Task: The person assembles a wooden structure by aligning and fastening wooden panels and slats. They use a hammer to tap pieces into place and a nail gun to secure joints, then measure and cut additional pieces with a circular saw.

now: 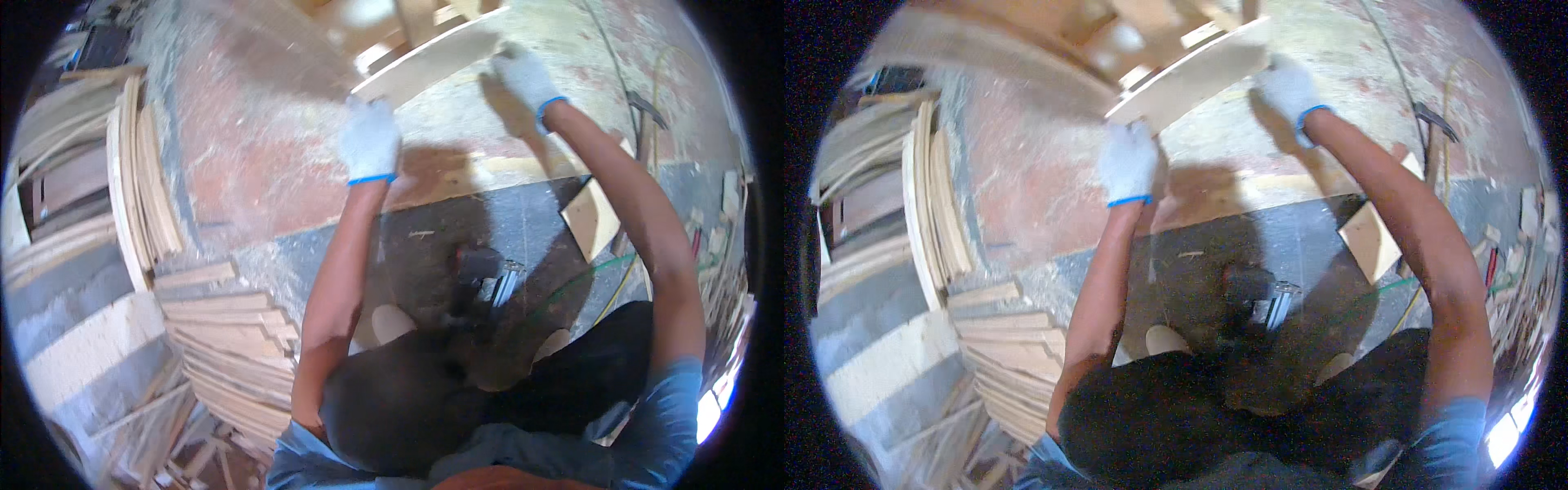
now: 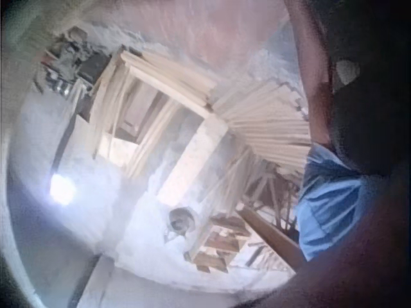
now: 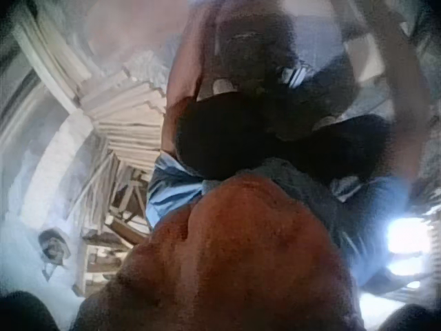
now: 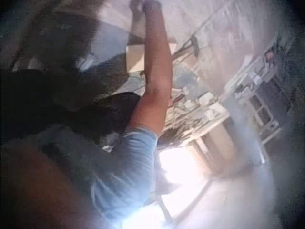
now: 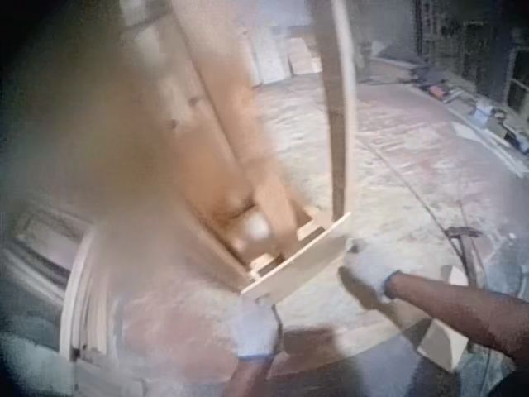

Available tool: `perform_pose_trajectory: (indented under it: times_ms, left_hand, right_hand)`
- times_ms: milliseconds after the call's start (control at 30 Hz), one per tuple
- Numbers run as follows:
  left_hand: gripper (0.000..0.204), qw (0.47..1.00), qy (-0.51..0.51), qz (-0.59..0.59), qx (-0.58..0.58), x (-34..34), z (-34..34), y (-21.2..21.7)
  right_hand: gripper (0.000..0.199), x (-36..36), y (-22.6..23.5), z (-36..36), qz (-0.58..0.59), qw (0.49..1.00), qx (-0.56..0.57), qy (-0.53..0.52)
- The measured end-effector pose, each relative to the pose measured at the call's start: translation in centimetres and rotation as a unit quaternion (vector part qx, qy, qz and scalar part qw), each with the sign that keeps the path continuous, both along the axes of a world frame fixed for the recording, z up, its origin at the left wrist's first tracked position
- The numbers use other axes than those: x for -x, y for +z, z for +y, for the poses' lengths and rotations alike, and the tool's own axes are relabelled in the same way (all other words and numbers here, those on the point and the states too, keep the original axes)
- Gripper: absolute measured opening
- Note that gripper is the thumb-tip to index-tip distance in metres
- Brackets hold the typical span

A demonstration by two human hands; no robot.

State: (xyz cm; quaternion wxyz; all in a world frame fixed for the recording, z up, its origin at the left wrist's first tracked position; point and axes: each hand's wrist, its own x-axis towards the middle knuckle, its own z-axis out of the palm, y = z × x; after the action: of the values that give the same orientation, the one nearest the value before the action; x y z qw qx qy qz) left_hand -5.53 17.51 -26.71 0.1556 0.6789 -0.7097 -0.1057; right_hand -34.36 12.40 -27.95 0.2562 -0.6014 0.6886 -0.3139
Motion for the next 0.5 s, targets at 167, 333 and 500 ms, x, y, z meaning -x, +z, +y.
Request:
perform_pose_trajectory:
  times_ms: [167,333,500]
  left_hand:
    - [0.036,0.995,0.051,0.08,0.032,0.2,0.1,1.2]
    - [0.041,0.991,-0.008,0.11,0.075,-0.2,-0.6,0.3]
    - [0.045,0.998,-0.036,0.054,0.014,0.6,-0.8,0.7]
  right_hand:
    - [0.045,-4.0,2.0,-0.1,-0.001,0.999,-0.027,0.042]
    - [0.036,-5.6,4.8,-1.3,-0.026,0.993,-0.113,-0.032]
    - [0.037,-5.3,3.5,-2.1,0.017,0.993,-0.113,-0.012]
